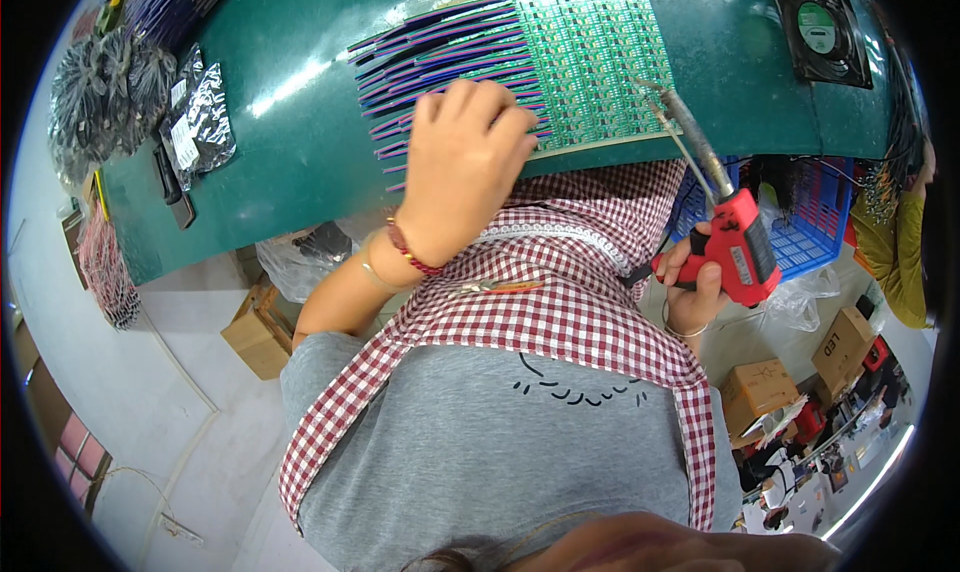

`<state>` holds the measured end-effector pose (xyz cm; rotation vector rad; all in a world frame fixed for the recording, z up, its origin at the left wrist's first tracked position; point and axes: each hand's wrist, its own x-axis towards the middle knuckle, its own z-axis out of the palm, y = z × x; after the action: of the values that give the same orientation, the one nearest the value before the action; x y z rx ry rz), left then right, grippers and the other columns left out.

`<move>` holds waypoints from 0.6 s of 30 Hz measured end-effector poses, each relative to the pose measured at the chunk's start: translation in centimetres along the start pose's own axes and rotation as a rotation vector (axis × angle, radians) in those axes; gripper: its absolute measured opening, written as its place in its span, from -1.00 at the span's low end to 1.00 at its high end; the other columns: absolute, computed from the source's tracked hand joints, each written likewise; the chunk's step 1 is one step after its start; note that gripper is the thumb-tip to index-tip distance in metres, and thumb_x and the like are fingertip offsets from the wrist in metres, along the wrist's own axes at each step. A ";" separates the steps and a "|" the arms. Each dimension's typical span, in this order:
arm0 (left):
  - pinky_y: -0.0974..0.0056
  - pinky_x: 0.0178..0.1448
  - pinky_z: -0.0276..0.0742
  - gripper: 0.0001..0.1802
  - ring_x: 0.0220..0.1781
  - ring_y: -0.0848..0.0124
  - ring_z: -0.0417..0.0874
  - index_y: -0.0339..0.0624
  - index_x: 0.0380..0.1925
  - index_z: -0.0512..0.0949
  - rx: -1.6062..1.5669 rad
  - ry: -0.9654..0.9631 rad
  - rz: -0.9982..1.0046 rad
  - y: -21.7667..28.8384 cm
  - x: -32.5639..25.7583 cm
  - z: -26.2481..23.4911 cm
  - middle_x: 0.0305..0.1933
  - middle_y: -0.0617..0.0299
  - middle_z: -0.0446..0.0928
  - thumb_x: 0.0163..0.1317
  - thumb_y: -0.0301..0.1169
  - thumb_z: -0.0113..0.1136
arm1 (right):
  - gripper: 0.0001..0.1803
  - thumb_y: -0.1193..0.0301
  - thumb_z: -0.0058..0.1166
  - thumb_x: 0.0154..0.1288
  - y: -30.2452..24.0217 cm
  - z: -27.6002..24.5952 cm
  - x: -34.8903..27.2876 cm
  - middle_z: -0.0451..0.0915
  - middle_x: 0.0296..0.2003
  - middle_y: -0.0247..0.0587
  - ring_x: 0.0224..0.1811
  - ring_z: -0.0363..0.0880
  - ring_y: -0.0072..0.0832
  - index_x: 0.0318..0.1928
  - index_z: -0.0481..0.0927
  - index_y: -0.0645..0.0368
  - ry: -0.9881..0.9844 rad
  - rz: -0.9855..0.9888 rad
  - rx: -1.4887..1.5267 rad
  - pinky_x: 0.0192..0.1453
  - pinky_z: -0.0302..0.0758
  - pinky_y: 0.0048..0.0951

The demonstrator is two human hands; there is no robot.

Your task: The person solders ribbon cable wires onto a circuit board using a soldering iron while aligning the wires by hand.

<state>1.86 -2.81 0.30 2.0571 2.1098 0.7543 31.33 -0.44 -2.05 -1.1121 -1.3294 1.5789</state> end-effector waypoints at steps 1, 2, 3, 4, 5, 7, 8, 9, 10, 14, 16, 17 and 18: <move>0.16 -0.13 0.36 -0.85 -0.14 0.27 0.52 -0.07 -0.37 0.61 -0.007 0.011 -0.026 -0.2 0.4 -0.7 -0.26 0.29 0.51 0.03 -0.42 0.37 | -0.32 -0.05 0.04 0.39 -0.1 0.1 0.2 0.45 -0.55 -0.20 -0.65 0.34 -0.56 0.14 0.33 0.35 0.047 -0.002 0.086 -0.51 0.39 -0.51; 0.14 -0.11 0.40 -0.84 -0.17 0.23 0.53 -0.10 -0.34 0.62 0.028 0.035 -0.003 -1.1 1.1 -1.0 -0.27 0.25 0.52 0.04 -0.43 0.36 | -0.33 -0.02 0.03 0.40 -0.2 0.3 0.5 0.47 -0.51 -0.19 -0.63 0.36 -0.57 0.15 0.32 0.37 0.091 -0.007 0.172 -0.50 0.42 -0.51; 0.14 -0.11 0.42 -0.84 -0.18 0.21 0.53 -0.11 -0.33 0.61 0.045 0.080 0.041 -1.9 2.2 -1.2 -0.28 0.23 0.52 0.04 -0.43 0.36 | -0.41 0.06 -0.03 0.44 -0.4 0.6 1.3 0.45 -0.52 -0.19 -0.65 0.35 -0.57 0.15 0.32 0.36 0.094 -0.075 0.183 -0.53 0.43 -0.50; 0.13 -0.11 0.44 -0.84 -0.19 0.20 0.54 -0.13 -0.33 0.61 0.061 0.124 0.087 -2.8 3.7 -1.2 -0.29 0.20 0.53 0.05 -0.44 0.35 | -0.41 0.06 -0.03 0.44 -0.5 0.9 1.8 0.45 -0.52 -0.19 -0.65 0.35 -0.57 0.15 0.32 0.36 0.094 -0.087 0.186 -0.53 0.43 -0.50; 0.15 -0.15 0.47 -0.84 -0.22 0.19 0.55 -0.15 -0.32 0.61 0.074 0.144 0.158 -3.9 5.7 -1.0 -0.31 0.17 0.53 0.07 -0.46 0.34 | -0.44 0.08 -0.07 0.46 -0.9 1.3 2.4 0.45 -0.53 -0.18 -0.66 0.35 -0.57 0.14 0.31 0.37 0.127 -0.101 0.204 -0.54 0.42 -0.51; 0.15 -0.08 0.48 -0.86 -0.18 0.16 0.54 -0.19 -0.32 0.56 0.084 0.130 0.234 -5.7 9.8 -0.5 -0.30 0.12 0.50 0.11 -0.45 0.27 | -0.50 0.13 -0.16 0.48 -1.4 2.0 3.5 0.44 -0.54 -0.17 -0.68 0.33 -0.57 0.13 0.31 0.36 0.172 -0.140 0.231 -0.56 0.41 -0.51; 0.12 0.03 0.47 -0.86 -0.11 0.13 0.51 -0.19 -0.34 0.52 0.071 0.092 0.240 -6.3 11.7 0.3 -0.27 0.10 0.47 0.14 -0.41 0.21 | -0.50 0.13 -0.16 0.48 -1.6 2.3 3.7 0.44 -0.54 -0.17 -0.68 0.33 -0.57 0.13 0.31 0.36 0.173 -0.153 0.231 -0.56 0.41 -0.51; 0.12 0.03 0.47 -0.86 -0.11 0.13 0.51 -0.19 -0.34 0.52 0.075 0.102 0.247 -7.1 13.1 1.4 -0.27 0.10 0.47 0.14 -0.41 0.21 | -0.49 0.12 -0.16 0.48 -1.8 2.4 4.0 0.43 -0.55 -0.17 -0.68 0.32 -0.57 0.13 0.31 0.36 0.182 -0.165 0.243 -0.57 0.41 -0.51; 0.12 -0.02 0.47 -0.87 -0.12 0.14 0.51 -0.18 -0.36 0.51 0.160 0.113 0.239 -8.0 13.8 3.0 -0.28 0.09 0.47 0.12 -0.40 0.22 | -0.49 0.11 -0.15 0.48 -2.0 2.5 4.1 0.43 -0.55 -0.17 -0.68 0.32 -0.57 0.13 0.31 0.35 0.189 -0.176 0.254 -0.57 0.41 -0.51; 0.11 -0.08 0.47 -0.86 -0.13 0.15 0.52 -0.15 -0.39 0.49 0.196 0.086 0.118 -8.7 14.0 5.8 -0.30 0.09 0.47 0.10 -0.38 0.24 | -0.48 0.10 -0.15 0.48 -1.8 2.2 3.5 0.43 -0.55 -0.17 -0.69 0.32 -0.56 0.13 0.31 0.35 0.223 -0.208 0.266 -0.57 0.41 -0.50; 0.11 -0.08 0.47 -0.87 -0.13 0.15 0.50 -0.15 -0.40 0.49 0.207 0.084 0.107 -8.8 14.0 6.1 -0.29 0.10 0.46 0.11 -0.39 0.23 | -0.47 0.09 -0.15 0.49 -1.7 1.8 3.4 0.44 -0.54 -0.17 -0.68 0.33 -0.57 0.12 0.31 0.35 0.248 -0.178 0.265 -0.57 0.41 -0.50; 0.12 -0.07 0.47 -0.87 -0.13 0.15 0.50 -0.15 -0.40 0.49 0.222 0.125 0.136 -8.2 14.2 5.3 -0.28 0.10 0.45 0.11 -0.39 0.22 | -0.47 0.09 -0.15 0.49 -1.7 1.5 3.5 0.44 -0.54 -0.17 -0.68 0.33 -0.57 0.12 0.31 0.35 0.250 -0.177 0.264 -0.57 0.41 -0.50; 0.12 -0.07 0.47 -0.88 -0.13 0.15 0.49 -0.15 -0.40 0.49 0.238 0.166 0.164 -7.9 14.3 4.9 -0.28 0.11 0.44 0.11 -0.39 0.21 | -0.48 0.10 -0.17 0.50 -1.6 1.3 3.7 0.46 -0.51 -0.19 -0.67 0.32 -0.60 0.14 0.32 0.34 0.232 -0.178 0.267 -0.54 0.41 -0.53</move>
<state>-4.52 12.51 -3.38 2.3918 2.2346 0.7502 29.01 2.85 -0.86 -0.9510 -1.0019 1.4016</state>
